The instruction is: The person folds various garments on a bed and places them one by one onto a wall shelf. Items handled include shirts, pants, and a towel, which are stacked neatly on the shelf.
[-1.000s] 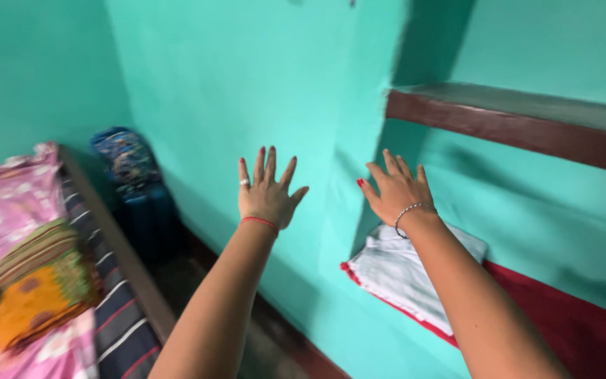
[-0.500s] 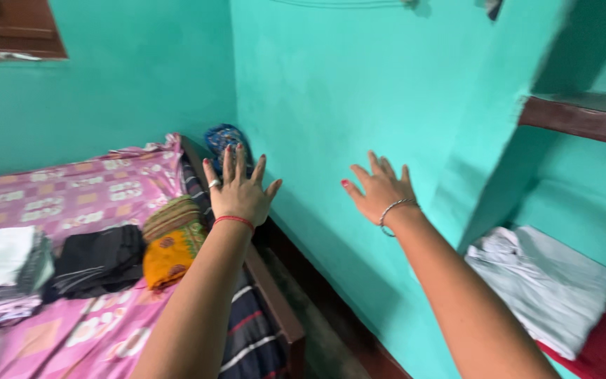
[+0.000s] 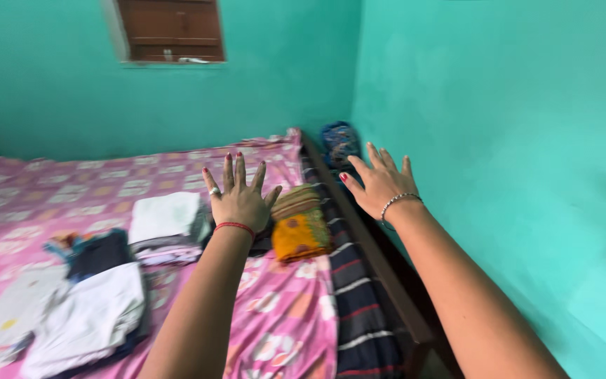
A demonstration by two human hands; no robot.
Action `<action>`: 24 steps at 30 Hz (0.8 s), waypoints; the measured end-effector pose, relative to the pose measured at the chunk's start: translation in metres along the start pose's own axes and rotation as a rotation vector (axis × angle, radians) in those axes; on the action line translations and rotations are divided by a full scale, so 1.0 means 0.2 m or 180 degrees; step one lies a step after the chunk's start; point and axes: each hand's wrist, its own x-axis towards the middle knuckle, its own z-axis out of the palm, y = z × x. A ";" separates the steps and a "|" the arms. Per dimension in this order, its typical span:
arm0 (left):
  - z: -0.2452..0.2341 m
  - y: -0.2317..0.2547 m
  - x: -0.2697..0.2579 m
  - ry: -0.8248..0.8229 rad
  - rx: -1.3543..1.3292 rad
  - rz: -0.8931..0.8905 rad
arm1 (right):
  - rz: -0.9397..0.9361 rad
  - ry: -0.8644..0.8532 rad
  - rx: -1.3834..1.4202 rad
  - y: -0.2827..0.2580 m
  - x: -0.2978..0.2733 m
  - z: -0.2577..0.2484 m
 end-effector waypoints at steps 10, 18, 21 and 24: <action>0.05 -0.50 -0.14 -0.0015 0.0173 -0.0782 | -0.0704 0.0026 0.0105 -0.35 0.22 0.20; 0.09 -0.76 -0.34 -0.0374 -0.0073 -0.1409 | -0.1166 -0.0161 0.0091 -0.64 0.36 0.45; 0.12 -0.85 -0.39 -0.0425 -0.0113 -0.1545 | -0.1376 -0.0084 0.0026 -0.77 0.36 0.53; 0.15 -0.95 -0.43 -0.0374 -0.0111 -0.1557 | -0.1238 -0.0412 0.0185 -0.92 0.39 0.56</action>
